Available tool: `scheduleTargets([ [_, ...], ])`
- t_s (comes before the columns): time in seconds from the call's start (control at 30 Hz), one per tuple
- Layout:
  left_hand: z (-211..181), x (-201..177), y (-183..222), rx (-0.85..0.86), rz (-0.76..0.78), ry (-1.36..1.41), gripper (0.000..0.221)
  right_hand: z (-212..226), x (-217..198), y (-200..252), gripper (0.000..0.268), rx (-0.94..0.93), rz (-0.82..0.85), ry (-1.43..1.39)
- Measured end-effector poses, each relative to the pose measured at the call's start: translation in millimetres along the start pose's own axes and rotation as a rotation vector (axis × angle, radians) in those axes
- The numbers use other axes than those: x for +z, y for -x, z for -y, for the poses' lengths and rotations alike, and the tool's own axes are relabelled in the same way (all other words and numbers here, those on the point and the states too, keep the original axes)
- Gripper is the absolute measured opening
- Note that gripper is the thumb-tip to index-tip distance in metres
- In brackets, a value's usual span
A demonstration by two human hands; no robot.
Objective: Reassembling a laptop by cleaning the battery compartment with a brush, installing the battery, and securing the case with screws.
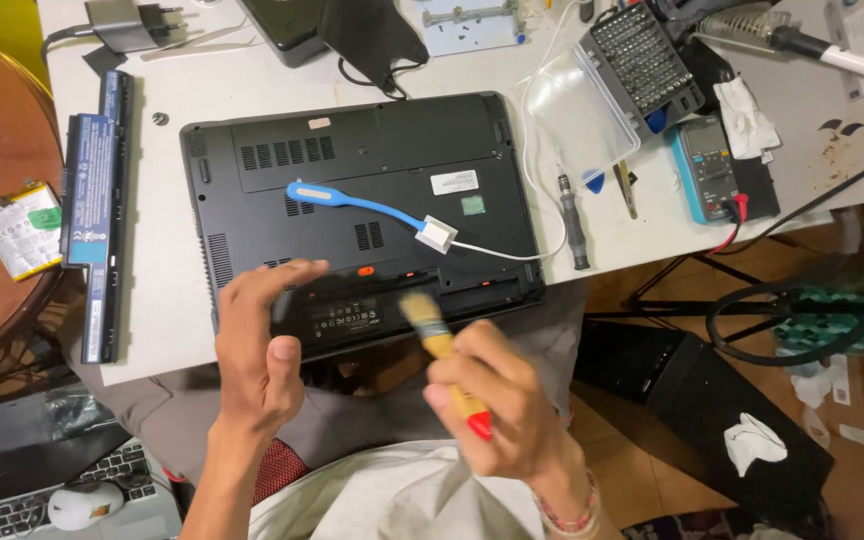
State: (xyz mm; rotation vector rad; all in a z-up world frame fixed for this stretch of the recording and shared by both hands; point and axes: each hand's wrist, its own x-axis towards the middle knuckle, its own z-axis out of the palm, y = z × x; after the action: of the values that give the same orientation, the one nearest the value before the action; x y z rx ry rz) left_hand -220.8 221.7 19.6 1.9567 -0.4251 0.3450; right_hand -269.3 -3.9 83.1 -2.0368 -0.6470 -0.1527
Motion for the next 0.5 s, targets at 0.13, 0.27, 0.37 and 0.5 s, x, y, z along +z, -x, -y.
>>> scheduleTargets([
  [0.13, 12, -11, 7, -0.119, -0.115, 0.008, 0.080, -1, -6, 11, 0.019, 0.146, -0.158, 0.481],
  [0.27, 28, -11, 5, -0.127, -0.260, 0.316, 0.078, -9, 31, 9, 0.006, 0.057, -0.002, 0.379],
  [0.37, 34, -15, 6, -0.144, -0.320, 0.475, 0.078, 0, 39, 1, 0.002, -0.034, 0.105, -0.193],
  [0.5, 39, -17, 9, -0.138, -0.344, 0.619, 0.073, -6, 45, -2, 0.010, -0.061, -0.127, 0.113],
])
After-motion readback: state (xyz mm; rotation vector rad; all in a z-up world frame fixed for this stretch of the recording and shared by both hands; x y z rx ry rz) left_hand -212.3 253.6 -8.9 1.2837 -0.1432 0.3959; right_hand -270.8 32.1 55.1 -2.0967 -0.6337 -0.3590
